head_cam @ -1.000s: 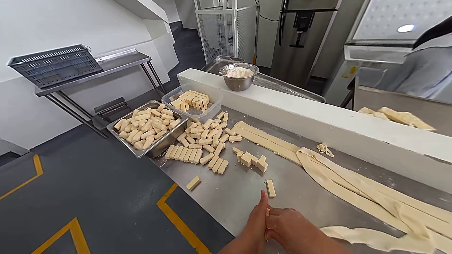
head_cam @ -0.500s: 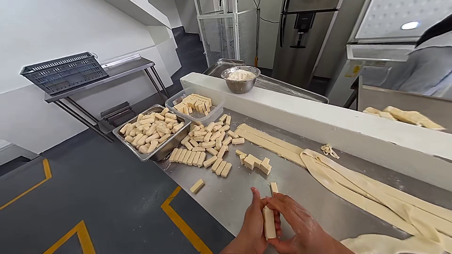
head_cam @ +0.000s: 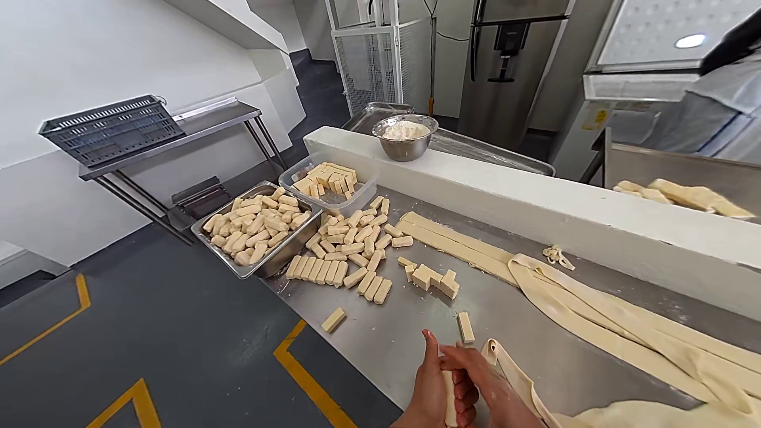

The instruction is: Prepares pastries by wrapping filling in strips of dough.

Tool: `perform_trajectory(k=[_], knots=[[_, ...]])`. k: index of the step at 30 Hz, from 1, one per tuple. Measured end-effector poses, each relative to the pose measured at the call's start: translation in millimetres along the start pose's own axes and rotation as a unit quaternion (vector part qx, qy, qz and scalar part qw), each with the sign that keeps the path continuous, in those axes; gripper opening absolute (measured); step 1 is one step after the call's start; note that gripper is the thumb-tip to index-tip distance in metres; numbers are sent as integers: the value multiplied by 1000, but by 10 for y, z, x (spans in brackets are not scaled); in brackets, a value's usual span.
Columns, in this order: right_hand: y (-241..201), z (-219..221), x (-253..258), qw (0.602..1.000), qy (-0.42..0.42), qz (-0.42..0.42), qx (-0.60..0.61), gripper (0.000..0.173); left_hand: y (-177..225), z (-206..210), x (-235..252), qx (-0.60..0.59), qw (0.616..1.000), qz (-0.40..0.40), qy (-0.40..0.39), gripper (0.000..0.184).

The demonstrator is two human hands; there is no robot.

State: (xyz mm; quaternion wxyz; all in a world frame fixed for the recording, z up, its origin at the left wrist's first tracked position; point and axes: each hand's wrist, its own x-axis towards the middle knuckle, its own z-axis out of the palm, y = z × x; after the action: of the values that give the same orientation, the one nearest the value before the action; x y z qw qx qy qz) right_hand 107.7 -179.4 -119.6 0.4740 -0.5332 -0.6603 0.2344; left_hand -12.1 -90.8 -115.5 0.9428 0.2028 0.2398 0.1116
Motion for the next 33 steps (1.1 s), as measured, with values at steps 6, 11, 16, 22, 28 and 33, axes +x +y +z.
perform_trajectory(k=[6,11,16,22,28,33], knots=[[322,218,-86,994,-10,107,26,97,60,-261,266,35,986,3,165,89],[385,-401,-226,991,-8,103,85,115,1305,-124,319,15,934,212,286,84],[592,-1526,-785,955,-37,253,-153,30,1962,-70,342,178,864,312,352,74],[655,-2037,-1169,846,-228,403,-263,22,829,177,839,542,800,246,72,31],[383,-1894,-949,880,-223,377,-184,23,-219,603,1174,692,696,62,-182,50],[-373,-1521,-529,975,-108,151,-124,19,-193,686,980,642,649,-5,-408,33]])
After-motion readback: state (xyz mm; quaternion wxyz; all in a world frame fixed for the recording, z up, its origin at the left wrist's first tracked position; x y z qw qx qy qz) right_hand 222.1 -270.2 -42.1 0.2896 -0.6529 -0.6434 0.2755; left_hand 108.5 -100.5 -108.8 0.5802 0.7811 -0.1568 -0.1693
